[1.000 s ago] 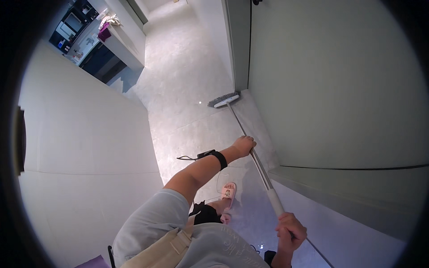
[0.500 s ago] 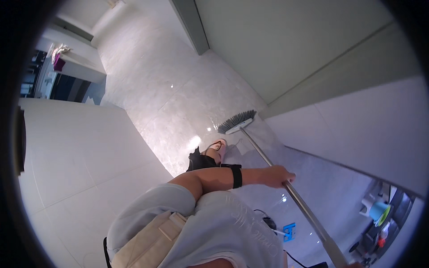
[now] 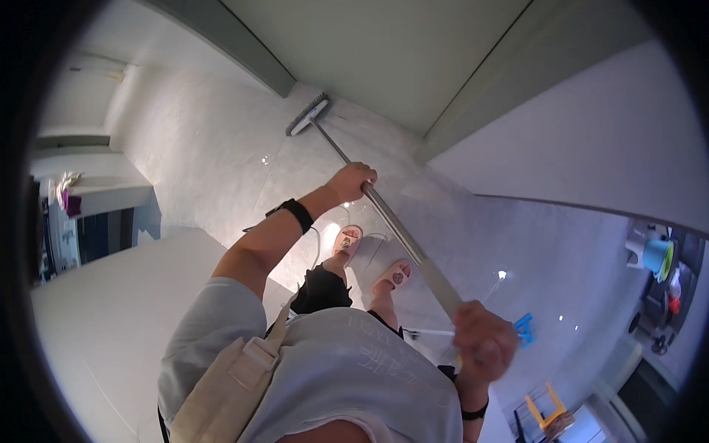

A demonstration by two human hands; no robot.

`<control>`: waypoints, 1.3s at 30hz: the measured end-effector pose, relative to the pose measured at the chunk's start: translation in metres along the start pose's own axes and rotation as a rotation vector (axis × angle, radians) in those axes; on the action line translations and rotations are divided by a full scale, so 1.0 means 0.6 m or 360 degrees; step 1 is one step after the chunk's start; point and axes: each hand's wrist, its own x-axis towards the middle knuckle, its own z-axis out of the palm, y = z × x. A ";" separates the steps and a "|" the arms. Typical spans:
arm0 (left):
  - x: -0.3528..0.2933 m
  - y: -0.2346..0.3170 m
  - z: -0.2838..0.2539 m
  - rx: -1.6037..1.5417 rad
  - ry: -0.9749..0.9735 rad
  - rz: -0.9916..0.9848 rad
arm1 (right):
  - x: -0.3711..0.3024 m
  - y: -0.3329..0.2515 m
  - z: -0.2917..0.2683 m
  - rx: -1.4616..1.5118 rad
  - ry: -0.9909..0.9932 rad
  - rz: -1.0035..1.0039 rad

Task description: Sweeping the living room floor with a broom.

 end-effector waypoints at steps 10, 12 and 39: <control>0.014 0.313 0.178 -0.0734 -0.0548 0.0637 | -0.085 -0.306 -0.056 -0.0413 0.1159 0.0665; -0.025 0.370 0.144 -0.0812 -0.0716 0.0658 | -0.094 -0.375 -0.071 -0.0349 0.1020 0.0694; -0.015 0.656 0.331 -0.0951 -0.0393 0.0549 | -0.169 -0.446 -0.297 -0.0425 0.0039 0.0220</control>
